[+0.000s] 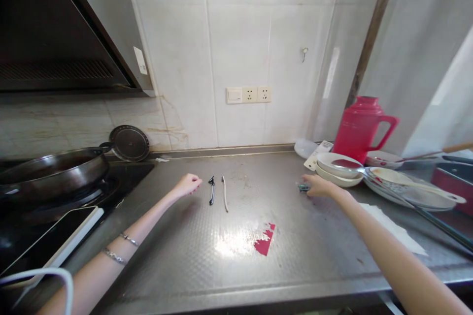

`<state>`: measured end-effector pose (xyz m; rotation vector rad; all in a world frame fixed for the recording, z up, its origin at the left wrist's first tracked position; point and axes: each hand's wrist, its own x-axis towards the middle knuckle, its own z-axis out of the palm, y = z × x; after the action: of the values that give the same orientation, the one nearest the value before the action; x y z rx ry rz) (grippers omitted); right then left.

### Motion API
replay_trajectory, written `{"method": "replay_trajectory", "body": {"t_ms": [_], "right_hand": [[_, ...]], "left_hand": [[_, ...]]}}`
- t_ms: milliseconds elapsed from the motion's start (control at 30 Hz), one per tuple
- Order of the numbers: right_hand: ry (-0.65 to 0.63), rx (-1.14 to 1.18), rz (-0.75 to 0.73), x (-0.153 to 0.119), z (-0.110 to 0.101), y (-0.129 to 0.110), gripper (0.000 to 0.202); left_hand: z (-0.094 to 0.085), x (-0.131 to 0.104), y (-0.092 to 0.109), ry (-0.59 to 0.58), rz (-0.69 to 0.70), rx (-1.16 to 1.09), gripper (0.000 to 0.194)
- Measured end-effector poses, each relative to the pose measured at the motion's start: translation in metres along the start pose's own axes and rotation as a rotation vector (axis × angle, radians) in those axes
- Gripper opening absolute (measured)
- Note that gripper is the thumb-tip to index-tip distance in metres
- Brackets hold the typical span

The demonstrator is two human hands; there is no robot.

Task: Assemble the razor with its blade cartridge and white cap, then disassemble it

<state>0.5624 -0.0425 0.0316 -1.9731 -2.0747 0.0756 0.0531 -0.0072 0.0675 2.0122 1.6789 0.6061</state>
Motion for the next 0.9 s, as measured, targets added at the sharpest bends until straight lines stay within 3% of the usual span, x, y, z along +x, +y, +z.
{"method": "replay_trajectory", "body": {"t_ms": [133, 233, 433, 633, 733, 900], "right_hand": [[-0.082, 0.027, -0.068, -0.002, -0.011, -0.008, 0.054], [-0.064, 0.049, -0.151, 0.001, -0.019, -0.033, 0.057], [-0.058, 0.079, -0.382, -0.005, -0.033, -0.130, 0.064], [-0.097, 0.028, -0.572, -0.031, -0.045, -0.220, 0.071], [-0.119, 0.025, -0.617, -0.040, -0.045, -0.241, 0.071], [-0.116, 0.034, -0.652, -0.041, -0.037, -0.250, 0.069]], "left_hand": [[-0.003, -0.002, 0.005, 0.046, 0.055, -0.003, 0.021], [0.001, -0.003, 0.015, 0.097, 0.203, 0.026, 0.022], [0.019, -0.017, 0.053, 0.066, 0.564, 0.199, 0.047], [0.032, -0.040, 0.084, 0.012, 0.679, 0.287, 0.070], [0.036, -0.047, 0.086, 0.006, 0.711, 0.276, 0.069], [0.039, -0.048, 0.080, 0.007, 0.697, 0.301, 0.055]]}}
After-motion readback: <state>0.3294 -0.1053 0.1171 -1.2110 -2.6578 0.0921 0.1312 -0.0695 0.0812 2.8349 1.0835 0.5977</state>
